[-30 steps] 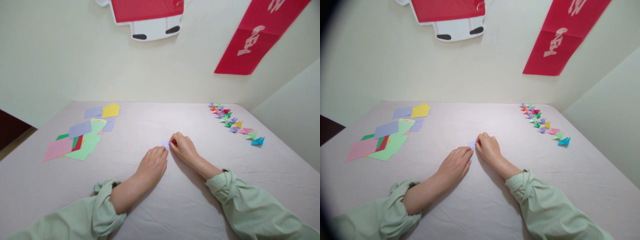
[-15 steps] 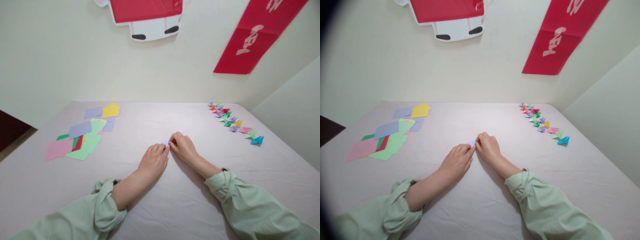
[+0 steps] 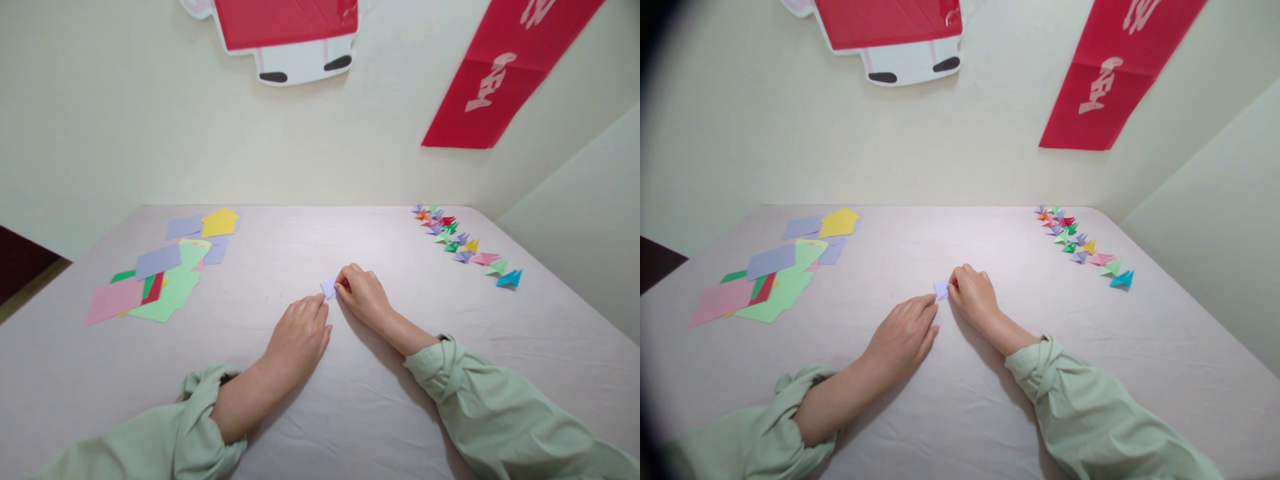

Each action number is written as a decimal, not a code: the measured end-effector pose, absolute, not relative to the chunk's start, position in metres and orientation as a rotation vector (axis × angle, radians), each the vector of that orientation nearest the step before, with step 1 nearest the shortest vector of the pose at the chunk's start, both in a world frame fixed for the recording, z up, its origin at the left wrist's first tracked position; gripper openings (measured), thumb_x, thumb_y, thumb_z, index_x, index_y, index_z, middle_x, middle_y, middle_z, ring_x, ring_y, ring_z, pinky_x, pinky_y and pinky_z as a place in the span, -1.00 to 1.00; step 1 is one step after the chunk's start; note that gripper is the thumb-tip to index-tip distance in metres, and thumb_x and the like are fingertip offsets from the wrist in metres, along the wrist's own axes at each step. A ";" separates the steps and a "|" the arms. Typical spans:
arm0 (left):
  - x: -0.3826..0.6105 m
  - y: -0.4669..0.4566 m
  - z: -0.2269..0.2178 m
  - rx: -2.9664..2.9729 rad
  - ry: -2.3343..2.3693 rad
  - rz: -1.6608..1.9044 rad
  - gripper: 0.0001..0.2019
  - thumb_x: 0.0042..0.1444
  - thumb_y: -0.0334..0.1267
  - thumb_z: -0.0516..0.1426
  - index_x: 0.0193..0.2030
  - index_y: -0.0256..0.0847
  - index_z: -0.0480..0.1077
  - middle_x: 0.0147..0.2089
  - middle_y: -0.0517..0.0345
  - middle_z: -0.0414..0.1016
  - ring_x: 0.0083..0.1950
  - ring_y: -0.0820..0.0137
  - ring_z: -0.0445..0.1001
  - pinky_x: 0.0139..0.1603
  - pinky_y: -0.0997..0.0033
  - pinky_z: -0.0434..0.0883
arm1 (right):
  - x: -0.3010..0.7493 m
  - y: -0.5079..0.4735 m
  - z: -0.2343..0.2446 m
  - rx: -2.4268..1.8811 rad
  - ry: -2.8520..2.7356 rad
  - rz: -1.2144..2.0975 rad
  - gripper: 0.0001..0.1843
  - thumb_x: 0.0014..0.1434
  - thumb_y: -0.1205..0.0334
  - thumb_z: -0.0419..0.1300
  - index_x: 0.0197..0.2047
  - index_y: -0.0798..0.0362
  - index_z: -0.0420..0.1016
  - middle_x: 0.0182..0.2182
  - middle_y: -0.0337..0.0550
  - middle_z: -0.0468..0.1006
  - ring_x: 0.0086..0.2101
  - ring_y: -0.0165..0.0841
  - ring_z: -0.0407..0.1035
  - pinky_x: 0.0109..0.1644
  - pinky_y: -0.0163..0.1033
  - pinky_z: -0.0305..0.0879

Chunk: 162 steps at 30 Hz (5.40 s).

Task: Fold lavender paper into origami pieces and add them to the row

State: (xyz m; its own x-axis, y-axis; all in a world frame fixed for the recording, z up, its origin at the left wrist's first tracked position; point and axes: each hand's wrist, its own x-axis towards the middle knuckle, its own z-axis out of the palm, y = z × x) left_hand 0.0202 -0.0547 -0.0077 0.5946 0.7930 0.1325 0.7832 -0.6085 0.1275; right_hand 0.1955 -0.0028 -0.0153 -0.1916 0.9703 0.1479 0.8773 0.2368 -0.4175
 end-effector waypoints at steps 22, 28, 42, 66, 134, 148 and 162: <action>0.024 -0.040 -0.019 2.711 1.341 0.291 -0.56 0.23 -0.22 0.07 0.23 -0.22 0.21 0.19 -0.05 0.35 0.22 0.17 0.27 0.22 0.13 0.23 | 0.206 -0.025 -0.019 -1.541 -2.176 0.343 -0.72 0.29 0.41 0.00 -0.05 0.01 0.47 -0.16 -0.11 0.44 -0.26 -0.37 0.36 -0.15 -0.27 0.21; 0.025 -0.040 -0.021 2.713 1.345 0.293 -0.56 0.23 -0.23 0.05 0.23 -0.27 0.21 0.20 -0.07 0.35 0.22 0.17 0.27 0.23 0.12 0.23 | 0.201 -0.044 -0.017 -1.595 -2.368 0.120 -0.71 0.30 0.35 0.07 0.03 -0.04 0.48 -0.17 -0.08 0.47 -0.16 -0.27 0.32 -0.09 -0.20 0.18; 0.021 -0.045 -0.014 2.757 1.331 0.247 -0.61 0.23 -0.27 0.05 0.18 -0.27 0.25 0.18 -0.09 0.38 0.20 0.16 0.32 0.18 0.15 0.28 | 0.203 -0.038 -0.015 -1.697 -2.398 -0.031 -0.72 0.30 0.38 0.06 0.01 -0.02 0.47 -0.15 -0.06 0.49 -0.18 -0.23 0.31 -0.13 -0.19 0.20; 0.011 -0.019 -0.029 2.454 1.413 0.650 -0.67 0.25 -0.34 0.00 0.14 -0.21 0.31 0.17 -0.06 0.35 0.19 0.21 0.32 0.19 0.11 0.33 | 0.194 -0.045 -0.015 -1.679 -2.454 -0.105 -0.68 0.33 0.33 0.04 0.13 0.08 0.37 0.01 0.01 0.48 -0.03 -0.20 0.32 -0.03 -0.10 0.25; 0.009 -0.016 -0.022 2.235 1.251 0.835 -0.75 0.08 -0.51 0.04 -0.12 -0.16 0.34 -0.14 0.10 0.46 -0.05 0.28 0.39 0.02 0.21 0.36 | 0.189 -0.041 -0.012 -1.457 -2.274 0.242 -0.88 0.26 0.39 0.07 -0.18 0.05 0.40 -0.23 -0.11 0.51 -0.17 -0.29 0.33 -0.06 -0.20 0.19; 0.009 -0.016 -0.020 2.200 1.246 0.849 -0.86 0.15 -0.42 0.09 -0.16 -0.17 0.37 -0.15 0.12 0.49 -0.07 0.30 0.41 0.01 0.24 0.36 | 0.188 -0.041 -0.011 -1.499 -2.290 0.255 -0.91 0.20 0.37 0.15 -0.19 0.05 0.38 -0.19 -0.10 0.50 -0.14 -0.28 0.33 -0.05 -0.20 0.18; 0.007 -0.015 -0.023 2.223 1.361 0.859 -0.93 0.13 -0.39 0.12 -0.26 -0.17 0.31 -0.22 0.12 0.42 -0.12 0.28 0.37 -0.08 0.24 0.35 | 0.189 -0.040 -0.016 -1.481 -2.253 0.242 -0.91 0.23 0.37 0.10 -0.20 0.05 0.39 -0.24 -0.12 0.50 -0.18 -0.28 0.32 -0.08 -0.21 0.17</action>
